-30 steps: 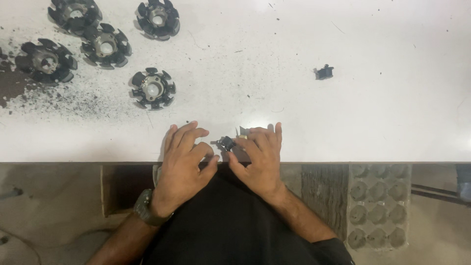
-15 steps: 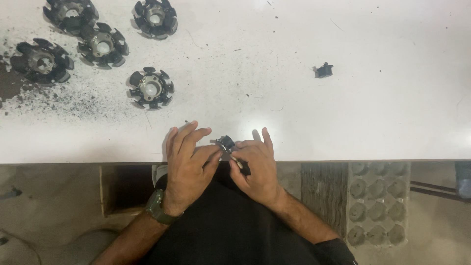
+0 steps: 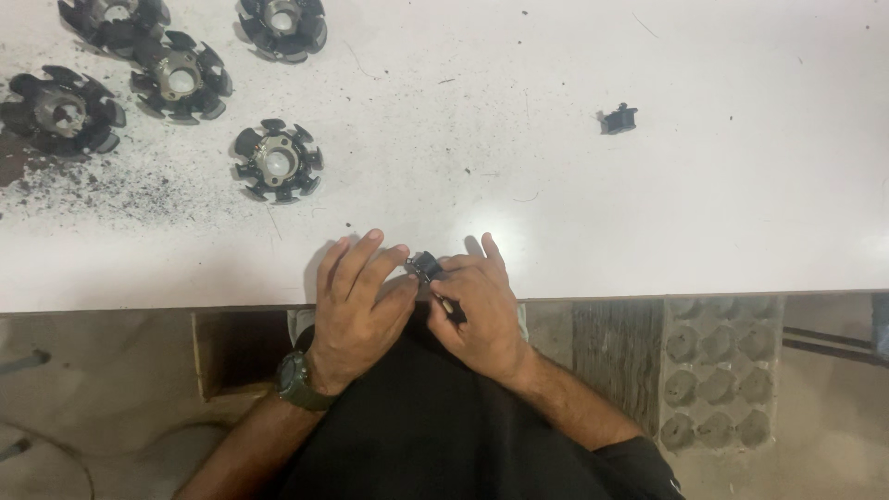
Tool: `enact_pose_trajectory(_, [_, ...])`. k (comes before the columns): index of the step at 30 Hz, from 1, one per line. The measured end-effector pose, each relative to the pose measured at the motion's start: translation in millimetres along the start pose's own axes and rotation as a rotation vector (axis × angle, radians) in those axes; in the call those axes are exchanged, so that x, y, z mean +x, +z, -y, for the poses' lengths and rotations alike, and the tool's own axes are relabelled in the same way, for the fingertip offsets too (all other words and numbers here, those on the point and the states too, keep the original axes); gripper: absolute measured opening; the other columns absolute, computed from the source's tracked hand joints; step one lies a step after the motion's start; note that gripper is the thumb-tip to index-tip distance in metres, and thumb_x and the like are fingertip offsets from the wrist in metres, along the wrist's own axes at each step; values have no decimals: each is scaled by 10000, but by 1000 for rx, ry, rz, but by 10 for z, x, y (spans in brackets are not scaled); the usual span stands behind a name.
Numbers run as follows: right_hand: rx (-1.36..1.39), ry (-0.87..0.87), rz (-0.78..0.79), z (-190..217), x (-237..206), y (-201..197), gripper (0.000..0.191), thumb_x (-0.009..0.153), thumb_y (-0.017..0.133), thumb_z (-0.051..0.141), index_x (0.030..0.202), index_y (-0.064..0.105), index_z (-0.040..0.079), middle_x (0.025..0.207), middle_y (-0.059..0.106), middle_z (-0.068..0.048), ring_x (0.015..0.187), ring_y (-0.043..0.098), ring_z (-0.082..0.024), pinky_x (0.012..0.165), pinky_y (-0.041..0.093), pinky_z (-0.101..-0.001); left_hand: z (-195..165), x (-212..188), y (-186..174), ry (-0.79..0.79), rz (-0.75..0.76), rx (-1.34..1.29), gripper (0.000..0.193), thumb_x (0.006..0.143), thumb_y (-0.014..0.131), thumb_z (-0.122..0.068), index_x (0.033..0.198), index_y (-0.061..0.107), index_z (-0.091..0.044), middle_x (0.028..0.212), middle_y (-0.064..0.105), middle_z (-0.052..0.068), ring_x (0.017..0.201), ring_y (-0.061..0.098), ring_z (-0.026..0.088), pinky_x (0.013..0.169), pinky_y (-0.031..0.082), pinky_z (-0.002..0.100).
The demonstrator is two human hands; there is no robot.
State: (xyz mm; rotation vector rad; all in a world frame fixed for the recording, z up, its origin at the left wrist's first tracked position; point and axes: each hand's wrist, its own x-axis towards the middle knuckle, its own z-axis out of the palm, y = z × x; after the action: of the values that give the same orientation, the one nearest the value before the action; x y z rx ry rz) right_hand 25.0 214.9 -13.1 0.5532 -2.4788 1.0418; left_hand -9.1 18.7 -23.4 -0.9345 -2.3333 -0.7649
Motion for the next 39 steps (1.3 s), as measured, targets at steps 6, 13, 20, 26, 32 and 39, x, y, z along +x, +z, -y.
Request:
enact_pose_trajectory(6, [16, 6, 5, -18, 19, 14, 289, 777, 789, -17, 997, 621, 65, 961, 663, -84, 1109, 673, -295, 1235, 314, -643, -54, 28, 39, -89, -46, -36, 69, 906, 823, -128, 944, 765, -131, 1313, 629, 57, 1384, 480, 282, 1202, 333, 535])
enact_pose_trajectory(13, [18, 24, 1, -63, -35, 40, 298, 764, 795, -10, 996, 631, 79, 930, 656, -71, 1117, 676, -283, 1244, 279, -635, -66, 95, -25, -328, 90, -162, 97, 863, 801, -124, 946, 750, -124, 1202, 654, 27, 1326, 527, 259, 1233, 237, 545])
enact_pose_trajectory(20, [4, -168, -25, -104, -127, 95, 324, 840, 790, -62, 1062, 596, 73, 973, 655, -50, 1209, 679, -287, 1256, 235, -628, -68, 122, -26, -343, 110, -192, 99, 864, 781, -105, 946, 732, -128, 1140, 710, -6, 1304, 561, 218, 1249, 201, 535])
enact_pose_trajectory(26, [-31, -136, -28, -105, -118, 146, 303, 825, 789, -81, 1019, 618, 77, 930, 643, -45, 1152, 694, -258, 1261, 261, -597, -46, 127, -61, -343, 136, -240, 109, 845, 776, -99, 941, 729, -123, 1117, 701, -1, 1292, 563, 231, 1245, 172, 553])
enact_pose_trajectory(32, [-45, -115, -38, -70, -55, 148, 299, 829, 791, -83, 1009, 618, 81, 932, 656, -44, 1120, 702, -240, 1259, 280, -574, -36, 139, -70, -360, 146, -275, 122, 840, 775, -95, 953, 733, -120, 1102, 694, 0, 1281, 567, 234, 1242, 163, 563])
enact_pose_trajectory(39, [-62, -137, -14, -70, -32, 138, 290, 831, 778, -88, 1021, 628, 71, 945, 668, -43, 1134, 689, -243, 1251, 312, -554, -29, 157, -96, -338, 147, -272, 112, 835, 766, -85, 933, 722, -117, 1107, 686, 6, 1279, 567, 246, 1234, 171, 575])
